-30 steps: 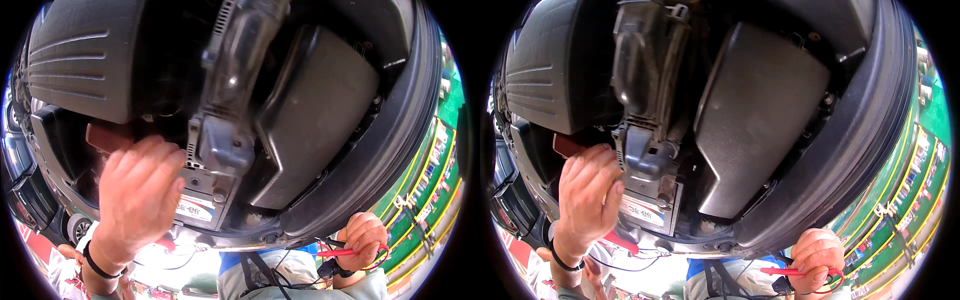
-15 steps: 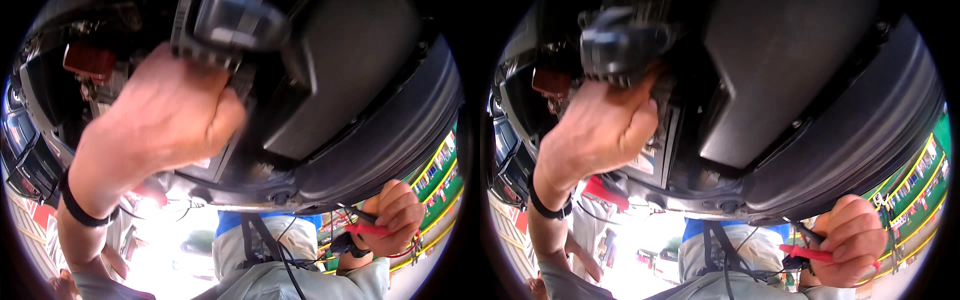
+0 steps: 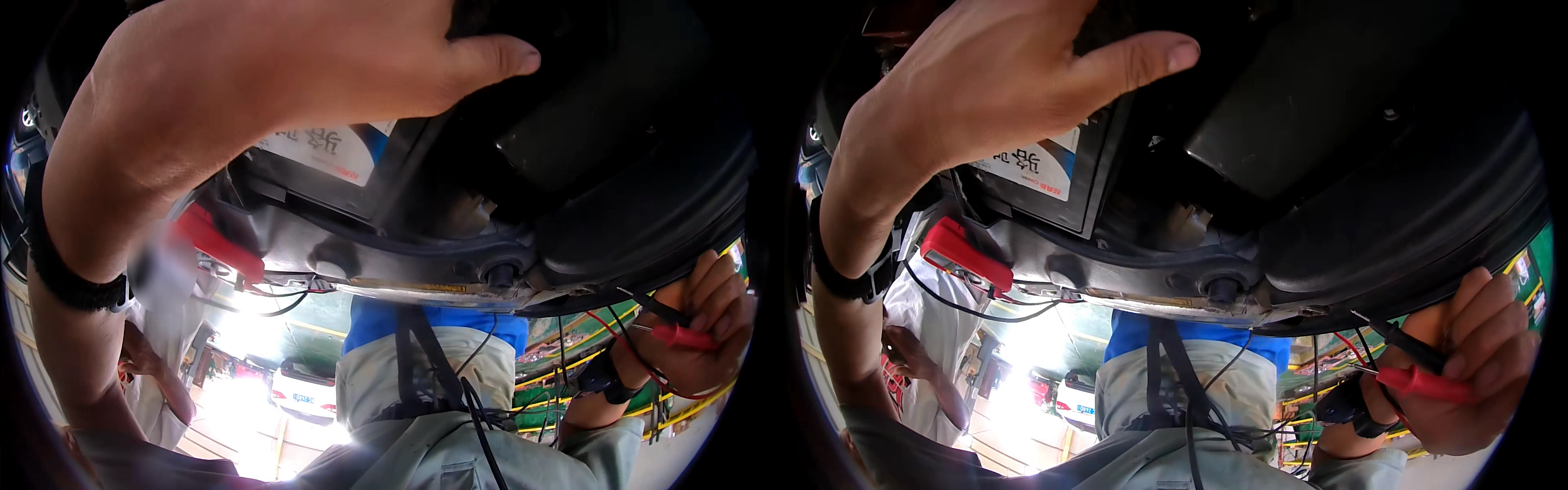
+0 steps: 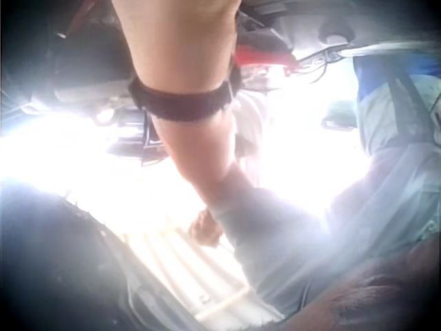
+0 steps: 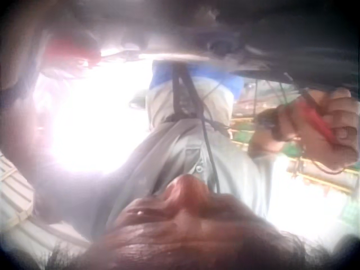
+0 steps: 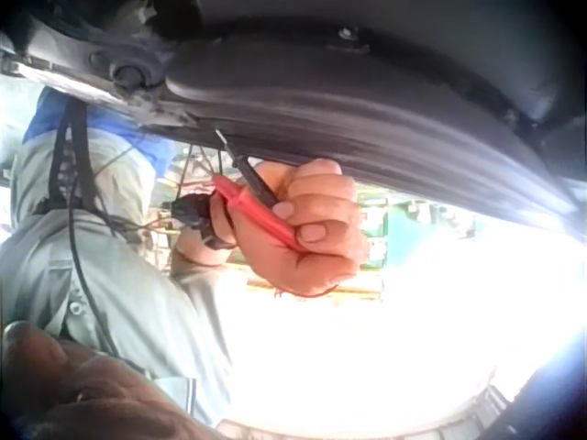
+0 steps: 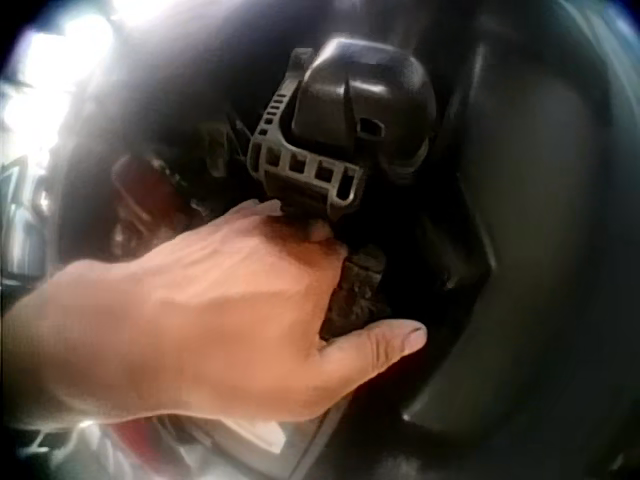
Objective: The person retrieves a multimeter from a red utility cart and walks to a car with an open hood. They connect the multimeter probes to the car battery terminals to measure voltage, then move the probes to other points in the engine bay to test electrical connections.
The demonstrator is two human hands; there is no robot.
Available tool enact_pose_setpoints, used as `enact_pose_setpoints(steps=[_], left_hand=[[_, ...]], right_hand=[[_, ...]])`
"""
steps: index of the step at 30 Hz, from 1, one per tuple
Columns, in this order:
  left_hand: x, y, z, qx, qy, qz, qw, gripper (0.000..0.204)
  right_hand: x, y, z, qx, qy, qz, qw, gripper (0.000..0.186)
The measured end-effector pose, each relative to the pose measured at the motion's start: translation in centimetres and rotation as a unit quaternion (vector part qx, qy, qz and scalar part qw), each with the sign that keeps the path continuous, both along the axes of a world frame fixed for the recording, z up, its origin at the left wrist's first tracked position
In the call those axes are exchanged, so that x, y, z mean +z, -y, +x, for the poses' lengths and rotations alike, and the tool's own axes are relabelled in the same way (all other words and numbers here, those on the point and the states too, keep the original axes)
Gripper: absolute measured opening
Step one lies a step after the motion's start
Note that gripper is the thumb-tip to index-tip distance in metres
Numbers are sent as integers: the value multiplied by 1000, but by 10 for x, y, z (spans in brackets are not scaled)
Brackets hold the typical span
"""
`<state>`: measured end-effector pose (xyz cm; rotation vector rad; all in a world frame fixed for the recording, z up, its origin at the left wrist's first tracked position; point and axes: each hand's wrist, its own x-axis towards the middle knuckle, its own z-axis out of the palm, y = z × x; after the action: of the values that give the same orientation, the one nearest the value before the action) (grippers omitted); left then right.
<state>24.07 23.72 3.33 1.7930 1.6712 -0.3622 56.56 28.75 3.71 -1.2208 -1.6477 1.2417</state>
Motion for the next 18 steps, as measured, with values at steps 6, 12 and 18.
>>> enact_pose_setpoints(steps=[6,12,18], left_hand=[[-1,6,-1,-1,3,34,999,63],[-5,-8,-3,38,4,-9,999,58],[-4,-8,-5,22,-8,20,1000,60]], right_hand=[[5,-13,12,131,20,15,991,26],[-4,-4,-9,18,-131,-48,990,31],[-4,-1,-12,-29,-108,-12,994,35]])
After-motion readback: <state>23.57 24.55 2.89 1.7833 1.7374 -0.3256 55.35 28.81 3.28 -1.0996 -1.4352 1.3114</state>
